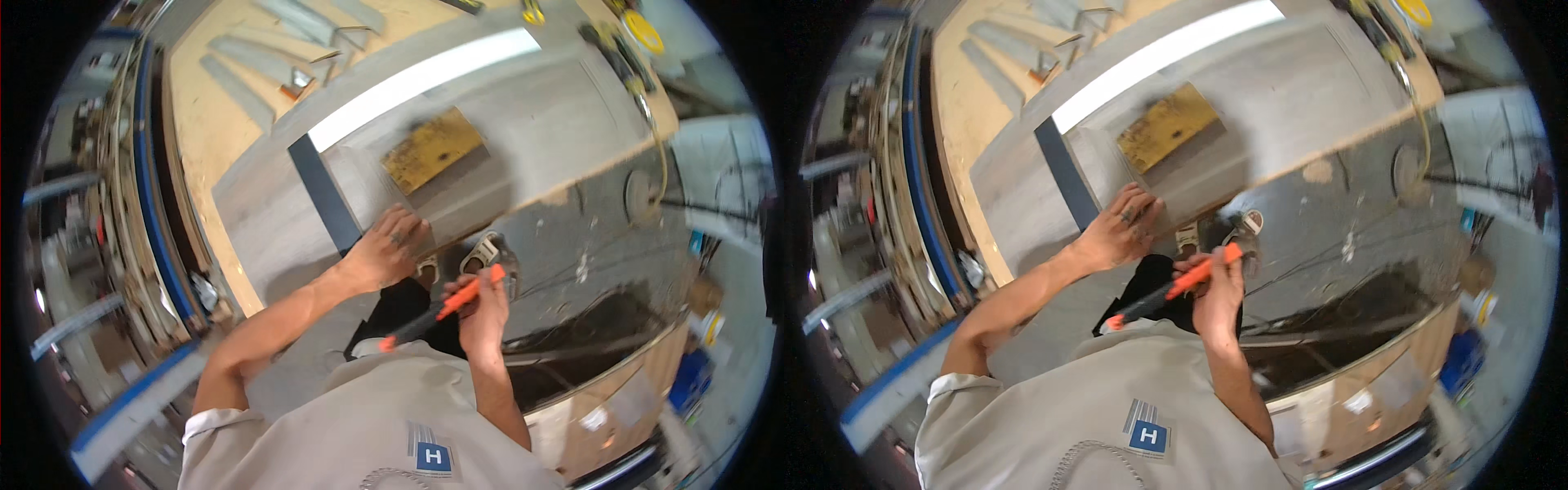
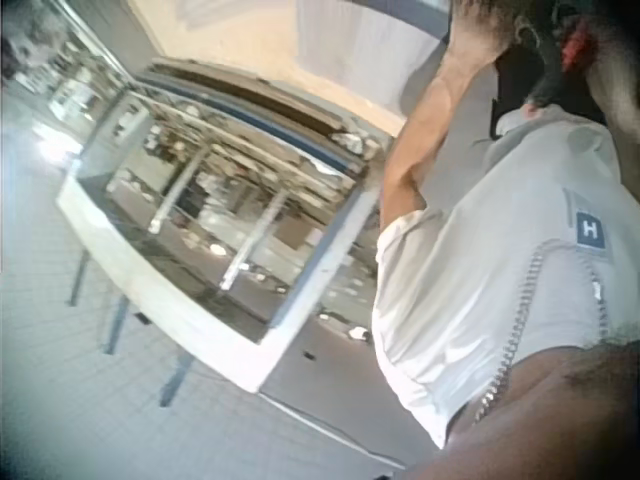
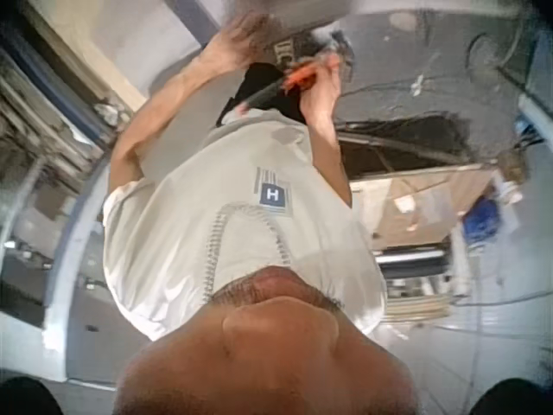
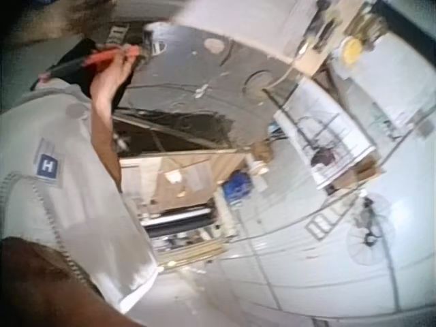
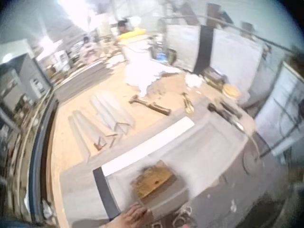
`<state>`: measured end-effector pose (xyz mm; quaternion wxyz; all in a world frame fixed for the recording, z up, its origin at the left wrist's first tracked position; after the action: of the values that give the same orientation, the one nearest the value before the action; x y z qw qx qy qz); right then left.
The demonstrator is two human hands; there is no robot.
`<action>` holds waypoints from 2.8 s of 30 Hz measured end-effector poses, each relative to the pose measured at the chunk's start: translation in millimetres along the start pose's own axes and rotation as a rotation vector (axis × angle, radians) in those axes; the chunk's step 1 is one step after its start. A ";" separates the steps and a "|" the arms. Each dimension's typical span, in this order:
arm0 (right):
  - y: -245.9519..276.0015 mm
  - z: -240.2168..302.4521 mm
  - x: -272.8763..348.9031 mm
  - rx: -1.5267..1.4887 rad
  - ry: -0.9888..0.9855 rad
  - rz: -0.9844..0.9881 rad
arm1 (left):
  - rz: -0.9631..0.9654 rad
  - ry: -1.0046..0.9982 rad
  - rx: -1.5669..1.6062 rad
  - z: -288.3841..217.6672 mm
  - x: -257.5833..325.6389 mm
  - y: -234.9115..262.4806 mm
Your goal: Assembling and nailing wooden furniture panels using a pneumatic nail gun and a hammer.
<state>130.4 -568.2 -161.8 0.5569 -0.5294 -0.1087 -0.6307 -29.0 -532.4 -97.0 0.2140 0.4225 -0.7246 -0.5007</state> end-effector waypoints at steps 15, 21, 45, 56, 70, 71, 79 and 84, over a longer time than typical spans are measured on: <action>-28.4 -9.3 39.0 -0.109 -0.001 0.008 | -0.062 0.002 -0.028 -2.2 -11.0 10.3; -86.4 160.0 -13.5 0.785 0.459 -0.052 | -0.294 0.330 -0.136 69.5 -52.7 29.9; -130.9 533.9 -282.5 1.944 1.250 -0.262 | -0.329 0.742 -0.233 124.2 -176.1 100.3; 99.0 481.9 -50.8 0.429 0.330 -0.132 | -0.156 0.042 0.038 24.6 -437.4 -7.6; 126.0 296.2 -159.5 -0.577 0.103 0.248 | 0.037 -0.214 -0.176 2.6 -473.1 -85.5; 128.8 296.5 -161.2 -0.538 0.109 0.217 | -0.033 -0.111 -0.106 6.7 -467.8 -86.6; 130.9 299.3 -159.7 -0.454 0.145 0.176 | 0.024 0.094 -0.070 23.7 -450.2 -92.1; 135.1 297.0 -158.6 -0.424 0.136 0.105 | -0.020 0.086 -0.034 26.9 -448.1 -89.5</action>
<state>374.6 -307.3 -224.5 0.4711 -0.5958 0.0919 -0.6440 234.1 -160.0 -138.5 0.2470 0.4473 -0.7018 -0.4963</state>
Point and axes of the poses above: each hand's wrist, its own x-axis away from the middle knuckle, its own y-axis out of the back of the hand, z = x × y, the point moved 10 cm from there along -x, towards the middle knuckle, and after that the axes turned 7 degrees about -y, right-handed, at the moved point
